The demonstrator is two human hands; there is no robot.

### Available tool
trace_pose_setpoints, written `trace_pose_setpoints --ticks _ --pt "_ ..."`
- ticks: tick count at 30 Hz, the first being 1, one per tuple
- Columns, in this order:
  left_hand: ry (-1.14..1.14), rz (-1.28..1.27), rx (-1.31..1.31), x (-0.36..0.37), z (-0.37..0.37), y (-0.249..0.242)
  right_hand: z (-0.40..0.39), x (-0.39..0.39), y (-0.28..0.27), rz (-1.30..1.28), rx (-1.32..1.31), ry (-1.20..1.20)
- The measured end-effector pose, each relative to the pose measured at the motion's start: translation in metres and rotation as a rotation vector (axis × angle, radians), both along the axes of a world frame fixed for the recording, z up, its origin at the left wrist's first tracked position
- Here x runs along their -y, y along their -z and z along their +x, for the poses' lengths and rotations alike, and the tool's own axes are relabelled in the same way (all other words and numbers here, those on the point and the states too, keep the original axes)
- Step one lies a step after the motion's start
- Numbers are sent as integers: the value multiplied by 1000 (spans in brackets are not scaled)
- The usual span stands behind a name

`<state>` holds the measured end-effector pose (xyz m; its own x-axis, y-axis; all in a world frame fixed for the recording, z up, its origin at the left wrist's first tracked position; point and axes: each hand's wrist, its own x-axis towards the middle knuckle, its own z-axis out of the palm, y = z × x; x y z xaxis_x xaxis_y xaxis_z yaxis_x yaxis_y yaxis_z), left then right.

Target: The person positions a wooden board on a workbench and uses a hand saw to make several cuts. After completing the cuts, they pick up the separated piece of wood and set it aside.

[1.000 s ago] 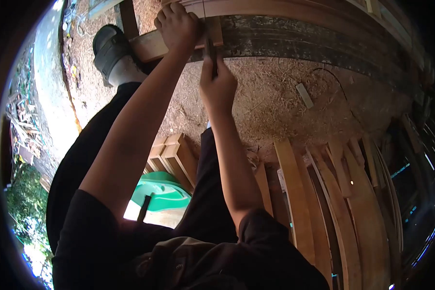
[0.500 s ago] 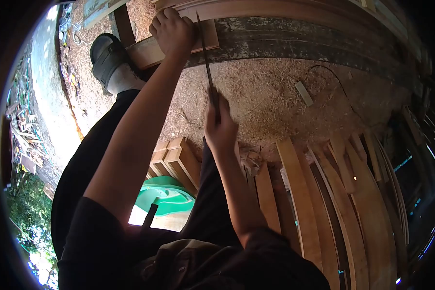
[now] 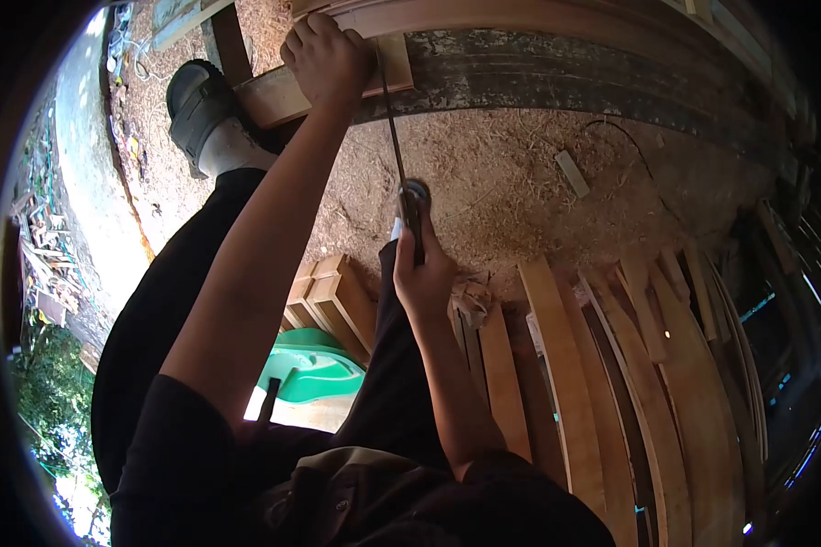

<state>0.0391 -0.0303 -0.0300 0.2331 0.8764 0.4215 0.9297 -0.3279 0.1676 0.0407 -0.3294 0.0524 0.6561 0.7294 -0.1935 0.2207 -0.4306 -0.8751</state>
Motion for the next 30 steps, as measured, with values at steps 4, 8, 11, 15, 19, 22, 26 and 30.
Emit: trace_pose_setpoints --ticks 4,8,11,15,19,22,26,30 --pt "-23 -43 -23 -2 0 -2 44 -115 -26 -280 -193 -122" --pt "14 -24 -6 -5 -1 0 9 -47 -4 -44 -41 1" --pt "-9 -5 -10 1 3 -5 0 7 -1 71 162 -103" --pt "-17 -45 24 -1 1 -4 42 -98 -26 -163 -114 -100" --pt "-15 -131 -22 -6 1 -6 26 -78 -11 -94 -124 -22" --pt "-16 -103 -22 -4 3 -4 -5 10 -8 67 37 -18" --pt "-14 -157 58 3 2 -5 22 -55 -9 39 5 -10" --pt "-26 -142 -3 -8 2 -3 32 -97 -14 -168 -164 -28"
